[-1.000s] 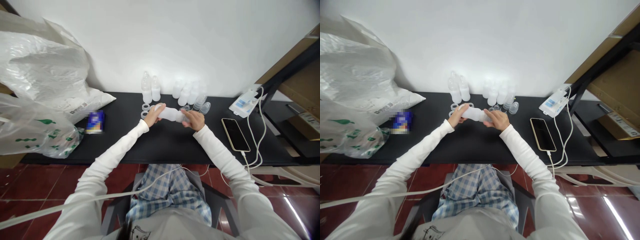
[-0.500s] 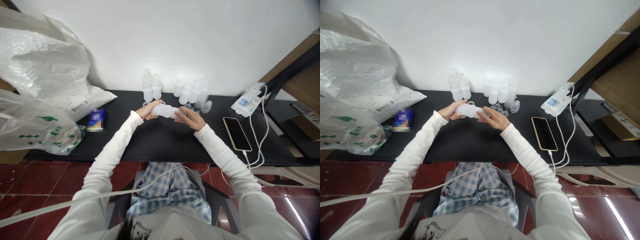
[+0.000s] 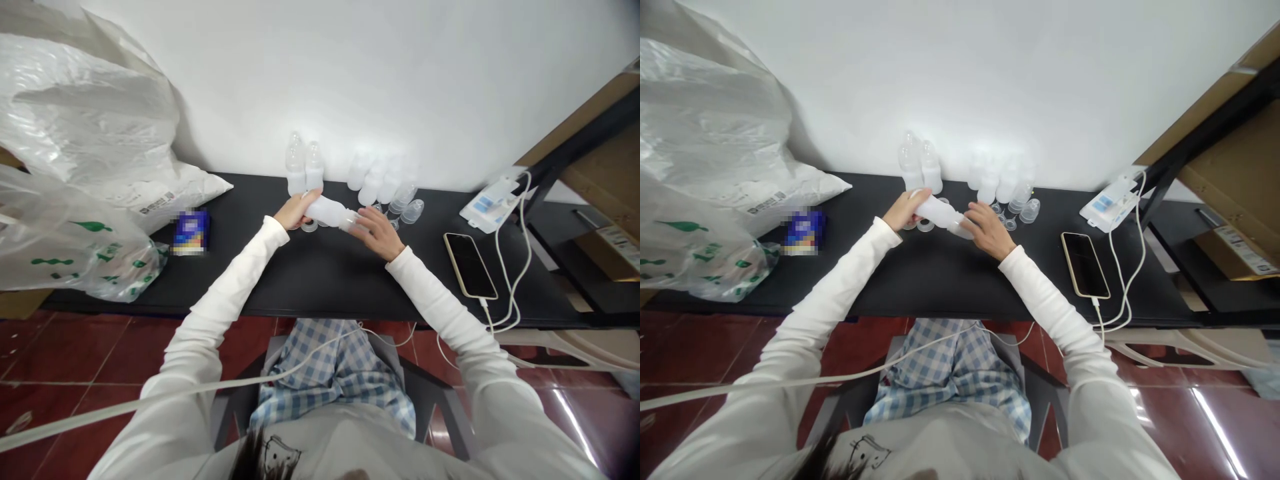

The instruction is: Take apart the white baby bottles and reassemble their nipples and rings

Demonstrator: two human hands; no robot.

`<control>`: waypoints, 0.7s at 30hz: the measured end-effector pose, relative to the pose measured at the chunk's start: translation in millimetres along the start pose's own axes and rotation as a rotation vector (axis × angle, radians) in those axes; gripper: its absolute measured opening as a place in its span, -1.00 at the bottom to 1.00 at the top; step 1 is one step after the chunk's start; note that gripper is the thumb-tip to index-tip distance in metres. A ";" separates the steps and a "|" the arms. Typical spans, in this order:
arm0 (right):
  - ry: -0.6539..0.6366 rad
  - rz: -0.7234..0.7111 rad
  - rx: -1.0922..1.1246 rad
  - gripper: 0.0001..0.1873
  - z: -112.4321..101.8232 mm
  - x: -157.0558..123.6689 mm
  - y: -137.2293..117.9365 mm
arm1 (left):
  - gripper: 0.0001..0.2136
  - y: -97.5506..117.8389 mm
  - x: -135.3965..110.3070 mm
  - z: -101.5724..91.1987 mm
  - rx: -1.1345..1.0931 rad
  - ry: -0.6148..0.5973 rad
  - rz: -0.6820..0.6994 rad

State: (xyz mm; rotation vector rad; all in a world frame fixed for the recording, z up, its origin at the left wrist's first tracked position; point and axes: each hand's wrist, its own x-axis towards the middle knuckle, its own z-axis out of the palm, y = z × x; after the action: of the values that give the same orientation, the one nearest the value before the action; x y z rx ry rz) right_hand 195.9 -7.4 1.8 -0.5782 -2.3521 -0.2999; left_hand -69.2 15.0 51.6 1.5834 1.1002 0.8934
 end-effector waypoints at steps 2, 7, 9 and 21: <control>0.077 0.144 0.001 -0.61 -0.7 0.0 1.1 | -0.48 -1.8 -2.6 6.6 0.044 0.117 0.102; -0.023 0.430 0.108 -0.30 -11.0 6.0 -5.6 | -0.50 -8.8 -10.2 16.5 0.359 0.283 0.404; -0.047 0.514 0.210 -0.39 -13.1 7.8 -8.0 | -0.47 -16.2 -10.1 18.2 0.459 0.254 0.485; 0.068 0.526 0.204 -0.40 -14.3 11.7 -14.4 | -0.52 -13.6 -14.5 27.4 0.325 0.386 0.392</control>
State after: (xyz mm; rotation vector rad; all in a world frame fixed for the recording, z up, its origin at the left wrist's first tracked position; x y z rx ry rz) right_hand 189.4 -21.4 19.4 -1.0310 -2.0404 0.1559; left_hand -51.9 -5.4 30.9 1.9920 1.2705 1.3789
